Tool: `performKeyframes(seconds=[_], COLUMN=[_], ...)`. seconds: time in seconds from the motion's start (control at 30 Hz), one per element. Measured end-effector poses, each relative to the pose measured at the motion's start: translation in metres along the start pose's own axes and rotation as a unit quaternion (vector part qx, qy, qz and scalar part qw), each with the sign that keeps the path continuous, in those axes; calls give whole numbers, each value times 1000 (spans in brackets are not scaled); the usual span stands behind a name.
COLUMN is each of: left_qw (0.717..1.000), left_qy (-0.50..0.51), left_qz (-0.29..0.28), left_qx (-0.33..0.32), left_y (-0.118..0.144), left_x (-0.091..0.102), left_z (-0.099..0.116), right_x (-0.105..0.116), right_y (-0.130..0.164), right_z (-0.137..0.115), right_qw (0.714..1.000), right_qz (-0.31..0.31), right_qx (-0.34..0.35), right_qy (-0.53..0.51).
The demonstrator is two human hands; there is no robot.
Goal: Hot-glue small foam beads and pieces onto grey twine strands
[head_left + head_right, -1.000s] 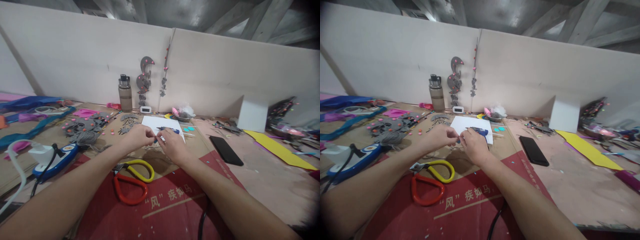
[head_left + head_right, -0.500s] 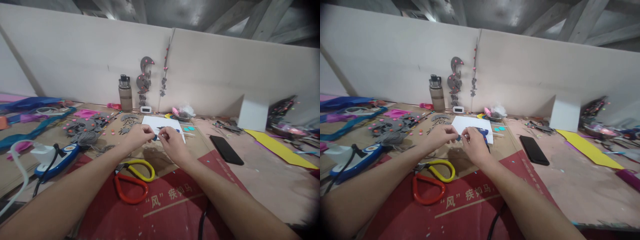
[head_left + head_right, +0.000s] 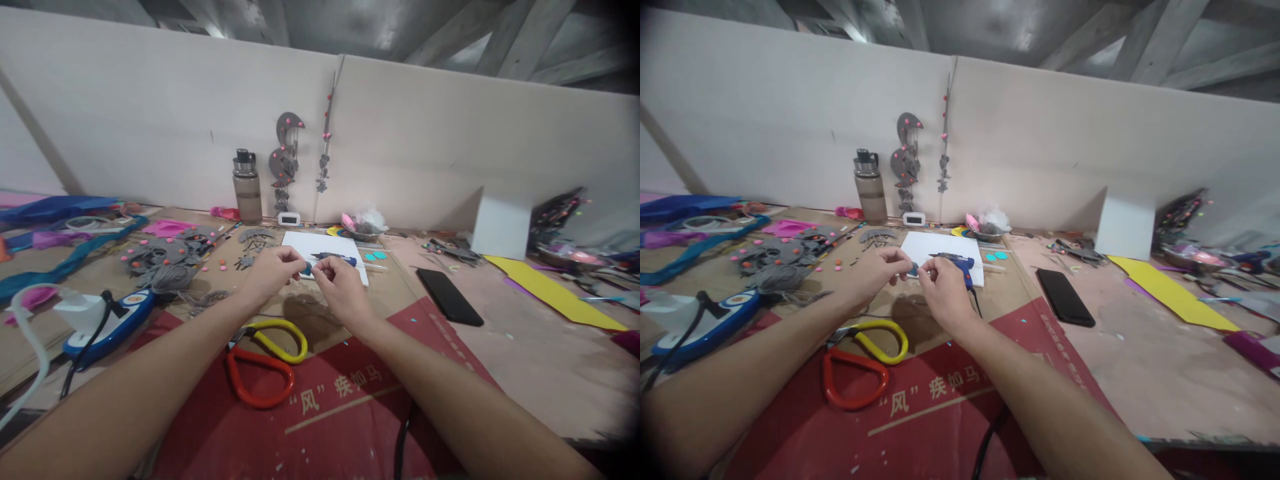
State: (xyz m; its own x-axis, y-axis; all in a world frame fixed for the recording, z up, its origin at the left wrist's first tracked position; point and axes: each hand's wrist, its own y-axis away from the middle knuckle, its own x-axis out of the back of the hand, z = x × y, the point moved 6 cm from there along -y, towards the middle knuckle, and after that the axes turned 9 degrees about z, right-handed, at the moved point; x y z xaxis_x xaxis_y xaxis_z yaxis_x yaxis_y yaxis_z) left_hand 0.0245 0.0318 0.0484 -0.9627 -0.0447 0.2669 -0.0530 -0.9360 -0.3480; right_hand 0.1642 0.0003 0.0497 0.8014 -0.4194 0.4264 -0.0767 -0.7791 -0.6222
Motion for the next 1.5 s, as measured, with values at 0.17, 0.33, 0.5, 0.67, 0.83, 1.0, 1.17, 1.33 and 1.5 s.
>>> performKeyframes(seconds=[0.17,0.33,0.5,0.67,0.83,1.0,1.17,1.33,1.5], left_qw=[1000,999,996,984,969,970,973,958,940], left_qy=[17,36,75,141,177,164,154,201,251], left_qz=[7,4,-5,-45,-86,-116,-115,-135,-135], left_qx=[3,15,41,102,149,138,129,151,187], left_y=[2,4,5,5,3,1,2,2,4], left_x=[-1,-3,-5,-9,-15,-19,-19,-22,-23], left_z=[2,3,1,-3,-11,-16,-17,-18,-15], right_x=[-1,-1,2,-1,-5,-6,-4,-6,-3], right_y=[-1,-1,0,-1,-4,-4,-5,-4,-5], right_z=[4,4,2,6,20,28,28,31,30], right_qw=[1000,999,999,994,982,976,978,973,971], right_qz=[8,21,26,6,-4,-2,3,0,4], right_qx=[-26,-26,-37,-83,-144,-175,-175,-192,-200], right_qy=[7,15,5,-64,-125,-132,-115,-126,-132])
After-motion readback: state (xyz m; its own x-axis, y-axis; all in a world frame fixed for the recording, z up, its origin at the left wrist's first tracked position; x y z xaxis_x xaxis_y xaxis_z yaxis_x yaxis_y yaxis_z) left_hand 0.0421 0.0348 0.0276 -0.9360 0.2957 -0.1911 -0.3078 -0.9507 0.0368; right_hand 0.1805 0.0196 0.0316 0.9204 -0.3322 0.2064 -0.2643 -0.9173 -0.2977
